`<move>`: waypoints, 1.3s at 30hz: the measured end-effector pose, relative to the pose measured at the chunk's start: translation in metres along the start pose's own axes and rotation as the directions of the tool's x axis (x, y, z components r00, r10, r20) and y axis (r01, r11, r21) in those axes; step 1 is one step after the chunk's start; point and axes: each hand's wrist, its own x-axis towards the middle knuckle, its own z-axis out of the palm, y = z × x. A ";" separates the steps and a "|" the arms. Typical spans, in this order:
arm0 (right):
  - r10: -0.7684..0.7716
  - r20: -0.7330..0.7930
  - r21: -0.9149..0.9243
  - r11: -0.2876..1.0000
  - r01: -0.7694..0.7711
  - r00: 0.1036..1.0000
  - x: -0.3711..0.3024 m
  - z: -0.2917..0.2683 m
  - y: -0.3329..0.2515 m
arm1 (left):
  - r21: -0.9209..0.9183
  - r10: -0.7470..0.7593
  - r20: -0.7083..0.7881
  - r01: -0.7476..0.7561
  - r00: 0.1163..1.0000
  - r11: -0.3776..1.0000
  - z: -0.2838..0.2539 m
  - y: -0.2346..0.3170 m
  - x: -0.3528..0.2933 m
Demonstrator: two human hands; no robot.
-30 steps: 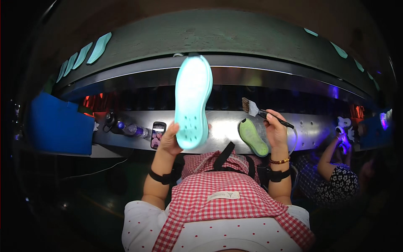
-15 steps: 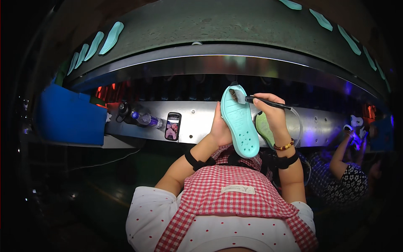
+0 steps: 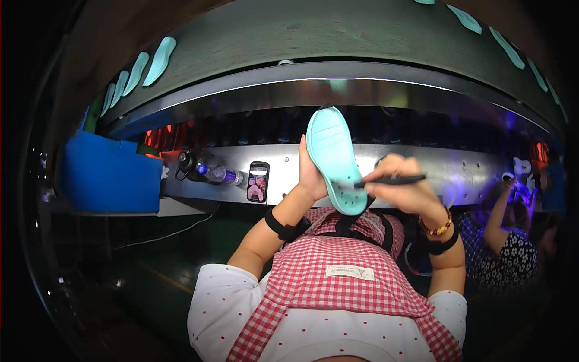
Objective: Apply adhesive or sealant to shoe outsoles using a brush.
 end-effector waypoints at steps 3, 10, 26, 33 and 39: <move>0.063 -0.271 0.224 0.975 -0.001 0.960 0.022 -0.004 -0.004 | -0.022 -0.070 0.083 0.072 0.994 0.997 0.022 -0.004 -0.002; -0.083 -0.097 0.346 0.932 0.111 0.992 0.008 0.000 -0.012 | -0.208 -0.012 0.182 0.051 0.983 0.977 0.036 0.004 -0.011; -0.293 -0.145 0.141 0.939 0.313 0.945 -0.004 -0.005 -0.001 | 0.067 0.482 0.040 -0.484 0.875 0.872 0.066 0.038 -0.007; -0.219 -0.024 0.558 0.806 0.195 0.975 -0.003 0.000 0.006 | 0.103 0.467 0.103 -0.477 0.878 0.873 0.073 0.050 -0.015; 0.134 -0.089 0.948 0.317 0.042 0.987 -0.002 0.024 0.002 | 0.027 0.291 0.115 -0.296 0.950 0.955 0.082 0.030 -0.027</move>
